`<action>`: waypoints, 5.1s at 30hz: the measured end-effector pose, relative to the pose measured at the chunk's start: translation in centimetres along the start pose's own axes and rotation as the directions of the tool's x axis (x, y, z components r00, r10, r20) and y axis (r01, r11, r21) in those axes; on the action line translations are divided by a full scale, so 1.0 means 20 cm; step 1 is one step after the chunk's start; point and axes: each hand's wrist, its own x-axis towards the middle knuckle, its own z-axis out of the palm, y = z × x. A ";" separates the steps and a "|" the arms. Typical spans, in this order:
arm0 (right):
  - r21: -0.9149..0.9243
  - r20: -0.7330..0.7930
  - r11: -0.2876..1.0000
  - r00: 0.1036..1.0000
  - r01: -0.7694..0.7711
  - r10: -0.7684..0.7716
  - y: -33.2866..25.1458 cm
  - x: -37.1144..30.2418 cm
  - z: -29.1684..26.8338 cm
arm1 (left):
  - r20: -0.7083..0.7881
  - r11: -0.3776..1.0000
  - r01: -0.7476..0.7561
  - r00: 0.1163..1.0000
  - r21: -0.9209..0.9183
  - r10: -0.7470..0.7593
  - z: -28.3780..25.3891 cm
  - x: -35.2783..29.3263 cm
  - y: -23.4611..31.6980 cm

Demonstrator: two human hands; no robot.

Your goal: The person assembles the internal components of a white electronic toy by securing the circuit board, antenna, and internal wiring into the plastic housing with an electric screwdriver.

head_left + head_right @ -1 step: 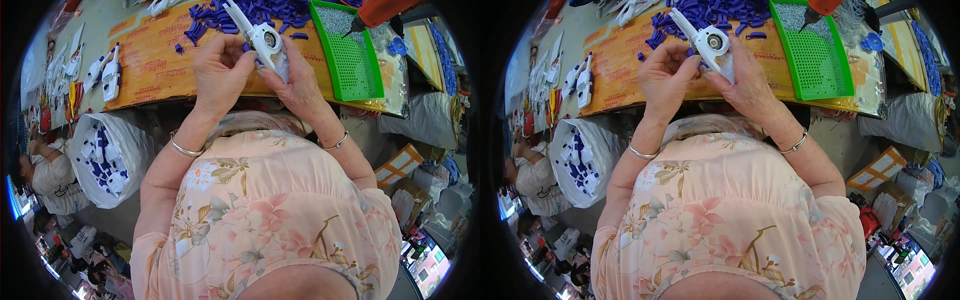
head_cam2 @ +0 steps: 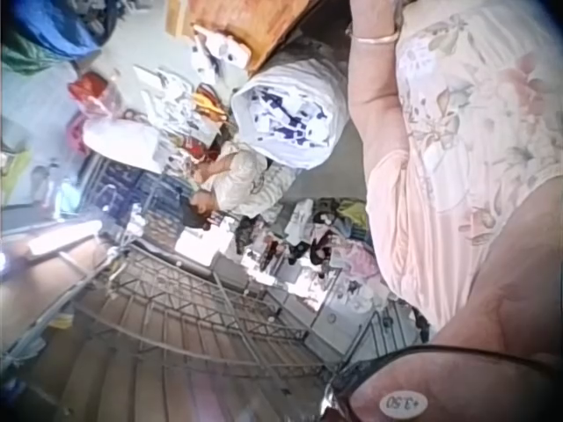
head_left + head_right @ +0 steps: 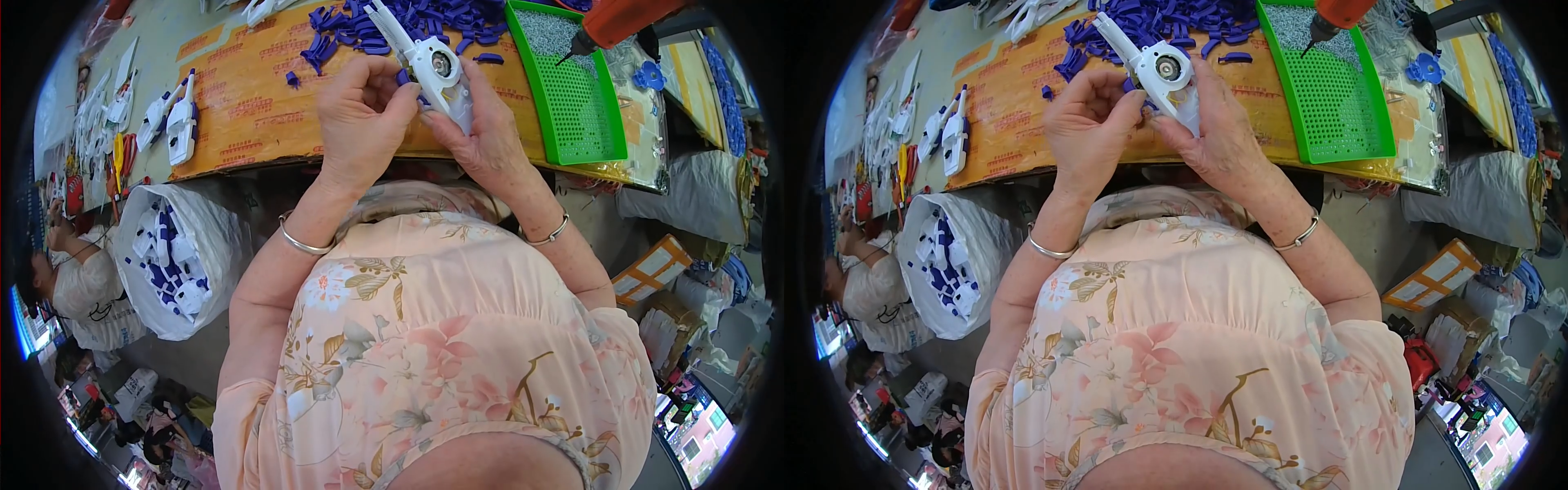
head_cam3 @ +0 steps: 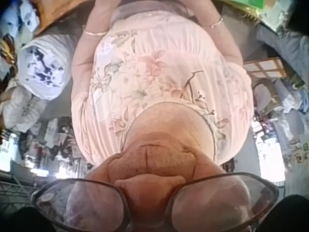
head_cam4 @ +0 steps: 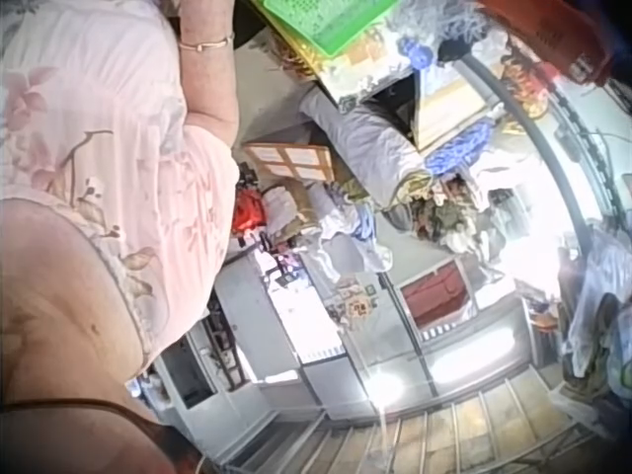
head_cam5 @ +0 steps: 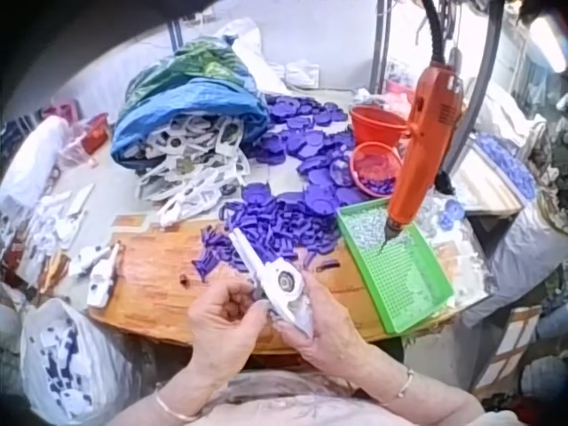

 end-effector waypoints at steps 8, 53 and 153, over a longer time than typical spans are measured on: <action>0.049 -0.044 0.998 0.999 -0.028 0.031 -0.01 -0.01 0.01 | -0.036 0.997 -0.039 0.999 0.064 0.041 0.03 -0.01 -0.04; 0.087 -0.063 0.985 0.988 0.146 -0.141 -0.05 0.00 -0.01 | 0.594 0.652 0.538 0.788 -0.534 -0.164 -0.15 0.03 -0.11; -0.165 -0.222 0.879 0.852 0.447 -0.475 -0.01 -0.03 0.03 | 0.353 0.962 0.081 0.935 -0.259 0.016 -0.06 -0.07 -0.05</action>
